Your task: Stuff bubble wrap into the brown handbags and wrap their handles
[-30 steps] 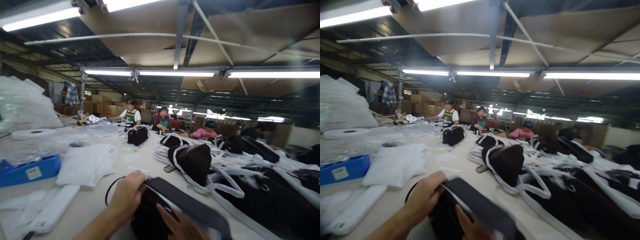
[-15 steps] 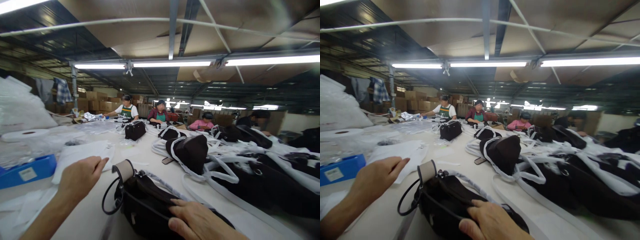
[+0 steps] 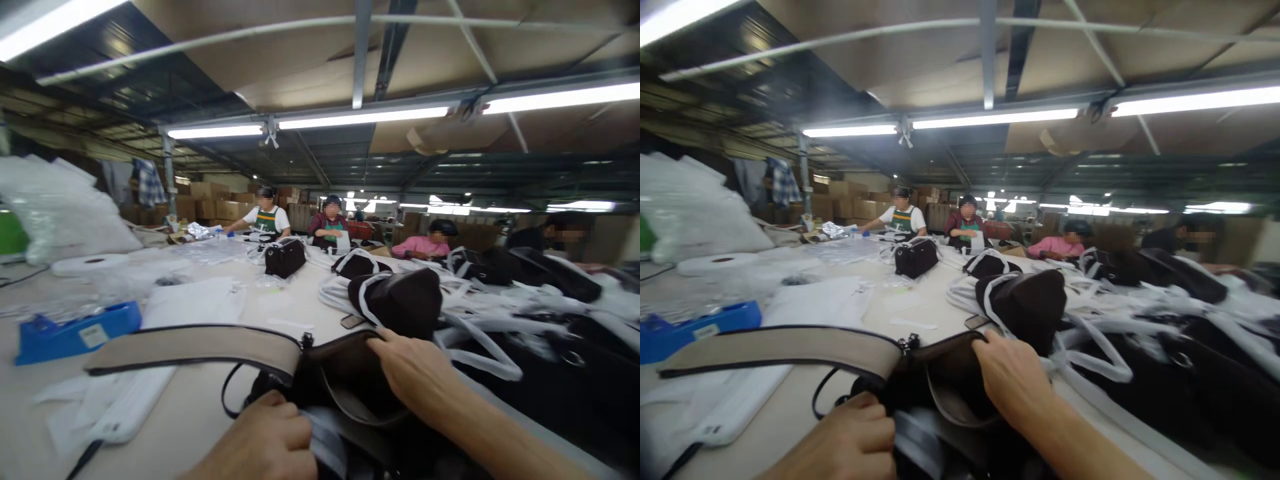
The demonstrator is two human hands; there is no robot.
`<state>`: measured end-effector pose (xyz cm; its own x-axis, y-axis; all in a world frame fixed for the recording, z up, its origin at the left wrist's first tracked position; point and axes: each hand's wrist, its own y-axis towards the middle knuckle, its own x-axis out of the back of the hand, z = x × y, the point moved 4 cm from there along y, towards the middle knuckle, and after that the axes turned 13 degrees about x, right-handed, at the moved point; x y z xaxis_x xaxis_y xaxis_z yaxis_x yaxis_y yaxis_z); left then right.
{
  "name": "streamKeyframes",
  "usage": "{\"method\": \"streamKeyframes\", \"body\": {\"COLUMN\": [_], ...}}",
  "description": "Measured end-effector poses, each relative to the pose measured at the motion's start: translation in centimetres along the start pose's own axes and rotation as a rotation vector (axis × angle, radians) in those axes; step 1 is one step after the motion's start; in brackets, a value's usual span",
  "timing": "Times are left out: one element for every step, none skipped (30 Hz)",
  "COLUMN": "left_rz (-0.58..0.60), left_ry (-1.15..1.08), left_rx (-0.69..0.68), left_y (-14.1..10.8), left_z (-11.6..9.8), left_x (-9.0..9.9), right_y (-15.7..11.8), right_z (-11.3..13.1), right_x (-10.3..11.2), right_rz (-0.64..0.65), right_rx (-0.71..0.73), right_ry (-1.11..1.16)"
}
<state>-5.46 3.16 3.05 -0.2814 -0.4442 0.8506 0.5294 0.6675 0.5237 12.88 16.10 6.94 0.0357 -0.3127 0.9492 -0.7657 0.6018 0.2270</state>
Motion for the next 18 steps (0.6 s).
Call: {"method": "streamKeyframes", "body": {"left_rz": [0.01,0.054,0.1,0.149,0.181,0.199,0.215,0.23,0.239,0.244,0.244,0.237,0.229,0.225,0.225,0.229,0.232,0.235], "left_ry": [0.014,0.039,0.062,0.075,0.073,0.057,0.029,0.0,-0.022,-0.039,-0.052,-0.062,-0.07,-0.076,-0.078,-0.07,-0.048,-0.02], "left_rx": [0.004,0.017,0.039,0.061,0.064,0.046,0.014,-0.007,-0.006,0.01,0.028,0.045,0.054,0.045,0.029,0.02,0.027,0.04], "left_y": [0.5,1.0,1.3,1.6,1.6,1.4,1.1,0.7,0.3,-0.1,-0.4,-0.6,-0.7,-0.6,-0.5,-0.3,-0.1,0.2], "left_z": [0.3,0.6,1.0,1.5,1.7,1.8,1.6,1.3,1.1,0.9,0.8,0.8,0.8,0.9,0.9,1.0,1.1,1.3], "left_x": [0.4,0.6,0.7,0.6,0.4,0.1,-0.5,-1.2,-2.1,-2.9,-3.6,-4.1,-4.2,-4.1,-3.8,-3.4,-3.0,-2.8], "right_y": [-0.2,-0.5,-0.8,-1.2,-1.3,-1.4,-1.5,-1.5,-1.6,-1.5,-1.3,-1.0,-0.8,-0.7,-0.9,-1.3,-1.9,-2.4], "right_z": [0.4,0.8,1.1,0.9,0.3,-0.2,-0.6,-0.9,-1.0,-0.9,-0.6,-0.1,0.7,1.6,2.8,3.9,4.9,5.6], "right_x": [-1.2,-2.4,-3.9,-5.4,-6.8,-7.9,-8.4,-8.3,-7.6,-6.6,-5.4,-4.0,-2.7,-1.8,-1.5,-1.8,-2.5,-3.9], "right_rz": [-0.08,-0.217,-0.35,-0.49,-0.569,-0.587,-0.581,-0.53,-0.464,-0.375,-0.314,-0.318,-0.36,-0.411,-0.448,-0.465,-0.463,-0.406], "right_rx": [0.061,0.171,0.311,0.411,0.433,0.448,0.431,0.395,0.352,0.3,0.271,0.266,0.295,0.363,0.474,0.589,0.703,0.788], "right_ry": [-0.037,-0.081,-0.102,-0.112,-0.122,-0.149,-0.174,-0.198,-0.221,-0.233,-0.242,-0.26,-0.281,-0.289,-0.265,-0.21,-0.116,0.018]}}
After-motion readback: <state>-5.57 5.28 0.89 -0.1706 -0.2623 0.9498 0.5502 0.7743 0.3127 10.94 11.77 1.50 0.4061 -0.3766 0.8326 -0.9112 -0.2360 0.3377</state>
